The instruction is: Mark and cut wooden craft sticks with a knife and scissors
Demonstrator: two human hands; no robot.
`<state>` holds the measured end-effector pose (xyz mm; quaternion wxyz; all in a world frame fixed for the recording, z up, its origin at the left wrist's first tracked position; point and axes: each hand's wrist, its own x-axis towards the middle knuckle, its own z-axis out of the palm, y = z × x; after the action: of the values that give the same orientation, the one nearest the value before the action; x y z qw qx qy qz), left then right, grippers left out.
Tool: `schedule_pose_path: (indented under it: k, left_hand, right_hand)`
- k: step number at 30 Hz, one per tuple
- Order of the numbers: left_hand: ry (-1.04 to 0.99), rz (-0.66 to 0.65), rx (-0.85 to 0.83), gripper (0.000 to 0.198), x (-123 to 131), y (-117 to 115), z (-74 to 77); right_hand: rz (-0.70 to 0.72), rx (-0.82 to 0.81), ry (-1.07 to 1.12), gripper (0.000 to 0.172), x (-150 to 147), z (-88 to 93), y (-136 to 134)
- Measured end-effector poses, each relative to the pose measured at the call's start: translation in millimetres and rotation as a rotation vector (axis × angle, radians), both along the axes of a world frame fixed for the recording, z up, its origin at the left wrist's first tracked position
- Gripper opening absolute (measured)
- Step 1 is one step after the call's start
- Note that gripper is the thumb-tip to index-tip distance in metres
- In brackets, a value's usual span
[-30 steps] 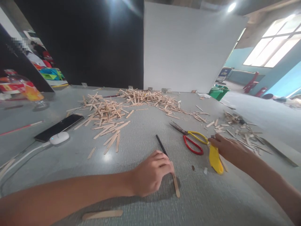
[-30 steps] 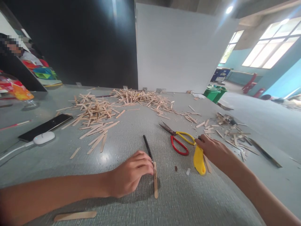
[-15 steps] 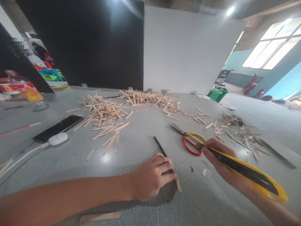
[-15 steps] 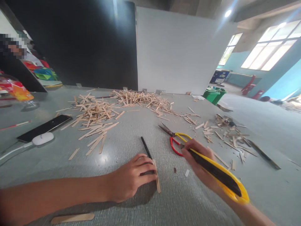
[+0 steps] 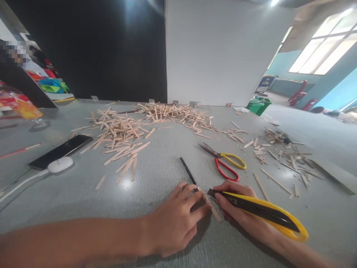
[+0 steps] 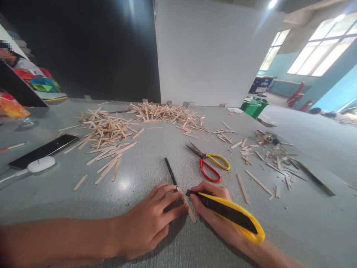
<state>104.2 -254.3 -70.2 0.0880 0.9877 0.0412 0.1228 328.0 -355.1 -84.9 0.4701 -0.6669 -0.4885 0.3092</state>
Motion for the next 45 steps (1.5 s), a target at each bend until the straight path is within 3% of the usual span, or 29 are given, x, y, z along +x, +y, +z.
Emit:
schedule_pose_path:
  k: [7,12,17,29,38,45]
  left_hand:
    - [-0.037,-0.001,-0.020,0.047,0.6,2.2,0.5]
    - [-0.025,-0.004,-0.021,0.048,0.7,2.8,-1.0]
    - [0.015,-0.013,-0.024,0.047,1.1,3.0,0.8]
    - [-0.008,-0.014,-0.026,0.046,1.2,3.3,-0.7]
    - [0.035,-0.014,0.006,0.045,0.5,3.1,0.0]
    - [0.038,-0.027,0.020,0.043,0.9,3.8,-3.5]
  right_hand:
    - [0.096,0.036,-0.340,0.026,2.2,0.5,1.6]
    - [0.134,-0.039,-0.291,0.028,1.3,2.5,2.0]
    - [0.124,0.015,-0.368,0.028,1.0,6.7,3.4]
    - [0.200,-0.061,-0.266,0.030,1.7,3.7,3.6]
    - [0.162,0.072,-0.419,0.023,-1.8,13.3,6.0]
    - [0.172,0.104,-0.437,0.022,-0.5,9.7,4.2]
